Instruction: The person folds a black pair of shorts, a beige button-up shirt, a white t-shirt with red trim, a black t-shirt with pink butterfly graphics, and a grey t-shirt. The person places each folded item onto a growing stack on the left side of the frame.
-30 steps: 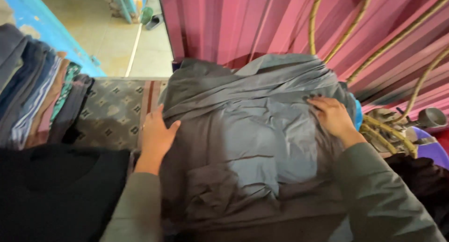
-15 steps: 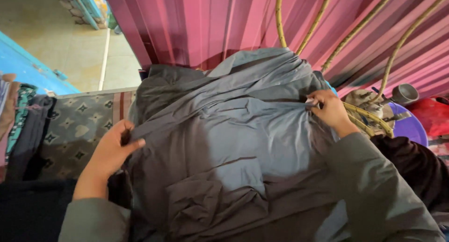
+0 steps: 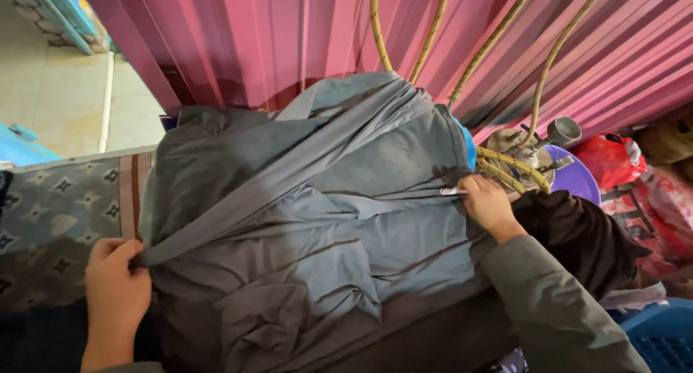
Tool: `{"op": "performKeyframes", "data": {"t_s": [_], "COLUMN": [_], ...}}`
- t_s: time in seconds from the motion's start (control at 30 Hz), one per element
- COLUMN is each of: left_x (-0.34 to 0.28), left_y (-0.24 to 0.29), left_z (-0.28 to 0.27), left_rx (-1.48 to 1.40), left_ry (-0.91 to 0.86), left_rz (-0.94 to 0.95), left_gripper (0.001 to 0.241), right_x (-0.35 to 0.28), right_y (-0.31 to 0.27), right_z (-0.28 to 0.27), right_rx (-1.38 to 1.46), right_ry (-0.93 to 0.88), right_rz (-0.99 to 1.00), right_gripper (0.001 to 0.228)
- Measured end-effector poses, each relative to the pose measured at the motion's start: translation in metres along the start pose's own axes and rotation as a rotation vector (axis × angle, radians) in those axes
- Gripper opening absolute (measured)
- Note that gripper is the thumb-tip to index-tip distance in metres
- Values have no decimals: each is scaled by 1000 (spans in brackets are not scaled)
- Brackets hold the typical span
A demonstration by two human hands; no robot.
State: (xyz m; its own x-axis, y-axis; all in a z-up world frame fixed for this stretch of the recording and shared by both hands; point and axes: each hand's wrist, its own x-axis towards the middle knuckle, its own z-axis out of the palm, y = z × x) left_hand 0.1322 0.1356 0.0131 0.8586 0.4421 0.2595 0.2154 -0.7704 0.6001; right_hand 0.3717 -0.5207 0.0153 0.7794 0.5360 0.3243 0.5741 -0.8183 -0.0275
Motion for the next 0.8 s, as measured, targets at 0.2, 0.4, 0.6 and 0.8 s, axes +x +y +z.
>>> {"op": "performKeyframes", "data": {"t_s": [0.2,0.4,0.6,0.8], "left_x": [-9,-8,1,-2], "left_y": [-1,16,47,24], "left_z": [2,-11,-37,-22], "left_rx": [-106,-191,-161,-125], "left_ry": [-68,-76,-97,80], "left_rz": [-99,-195,-142,-16], "left_gripper": [29,25,31,23], "right_x": [-6,64,204,215], "right_y": [-28,-35,-97,-102], "right_z": [-45,-7,79,106], "right_rx": [-110,918,1645,1961], "right_ry": [43,12,-202,233], "right_rz": [-117,472,1208,797], "right_gripper": [42,41,57,40]}}
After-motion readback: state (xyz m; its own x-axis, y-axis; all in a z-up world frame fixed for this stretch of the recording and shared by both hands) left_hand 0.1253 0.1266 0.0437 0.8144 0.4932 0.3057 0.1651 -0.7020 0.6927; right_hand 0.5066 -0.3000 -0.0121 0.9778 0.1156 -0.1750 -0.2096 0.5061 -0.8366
